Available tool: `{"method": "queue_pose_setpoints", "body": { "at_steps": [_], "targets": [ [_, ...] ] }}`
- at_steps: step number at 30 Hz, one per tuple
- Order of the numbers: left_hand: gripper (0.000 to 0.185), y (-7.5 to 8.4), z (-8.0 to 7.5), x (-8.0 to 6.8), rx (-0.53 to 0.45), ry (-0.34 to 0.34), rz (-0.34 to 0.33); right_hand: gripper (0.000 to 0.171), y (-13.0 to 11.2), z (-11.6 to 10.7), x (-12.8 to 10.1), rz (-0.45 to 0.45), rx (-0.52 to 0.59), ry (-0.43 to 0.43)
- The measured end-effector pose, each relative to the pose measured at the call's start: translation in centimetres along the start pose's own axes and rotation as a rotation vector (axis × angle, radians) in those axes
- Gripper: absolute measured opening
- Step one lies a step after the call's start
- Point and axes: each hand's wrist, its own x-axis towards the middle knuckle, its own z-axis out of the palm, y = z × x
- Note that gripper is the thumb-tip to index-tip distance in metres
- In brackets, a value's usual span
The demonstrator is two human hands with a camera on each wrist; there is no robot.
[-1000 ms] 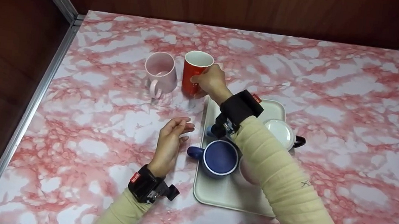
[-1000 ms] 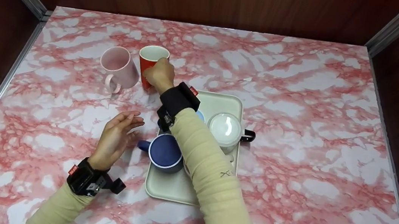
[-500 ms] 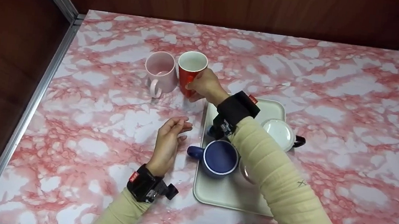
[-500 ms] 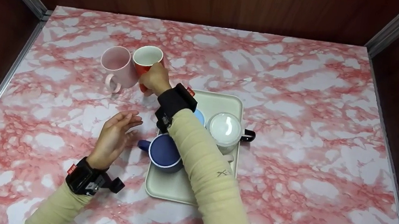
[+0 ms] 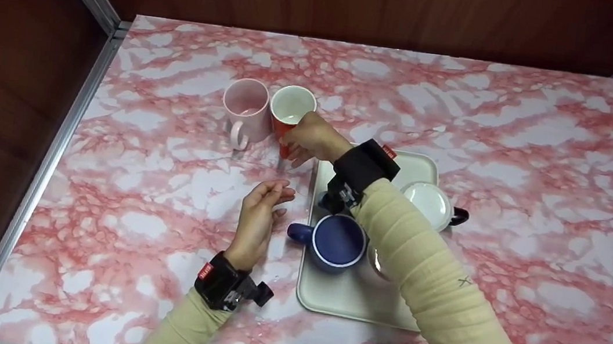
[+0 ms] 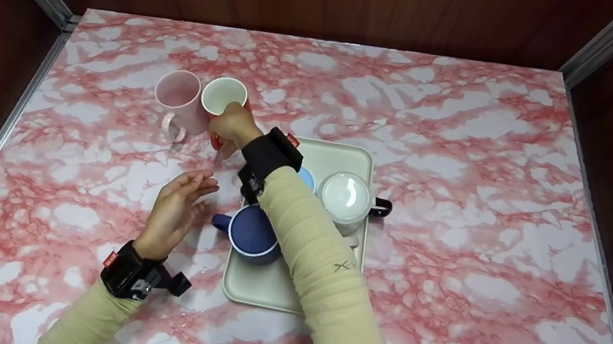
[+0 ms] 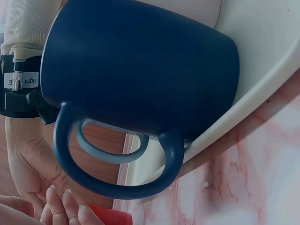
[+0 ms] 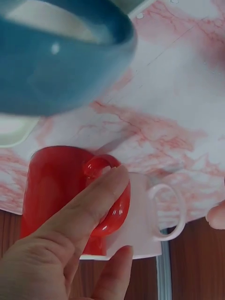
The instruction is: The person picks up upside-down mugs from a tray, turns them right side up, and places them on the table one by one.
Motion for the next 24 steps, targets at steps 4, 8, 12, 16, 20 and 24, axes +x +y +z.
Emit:
{"method": "queue_pose_setpoints", "body": {
  "at_steps": [4, 8, 12, 16, 20, 24],
  "targets": [
    [0.026, 0.1, 0.0, 0.0, -0.002, 0.006, -0.002, 0.017, -0.6, -0.3, -0.5, -0.010, -0.015, 0.023],
    [0.026, 0.0, 0.0, -0.1, -0.004, 0.007, -0.007, 0.027, -1.2, -0.8, -1.1, -0.021, -0.059, 0.052],
    [0.024, -0.2, 0.0, -0.2, -0.007, 0.001, -0.011, 0.029, -1.8, -1.5, -2.0, -0.026, -0.151, 0.060],
    [0.022, -0.2, -0.1, -0.2, -0.006, 0.000, -0.011, 0.026, -2.3, -2.5, -3.0, -0.052, -0.204, 0.054],
    [0.021, -0.2, -0.1, -0.2, -0.002, -0.001, -0.011, 0.021, -2.8, -3.7, -4.2, -0.089, -0.227, 0.048],
    [0.019, -0.1, -0.1, -0.2, 0.003, -0.002, -0.012, 0.018, -3.0, -4.8, -5.5, -0.122, -0.229, 0.055]
  ]
}}
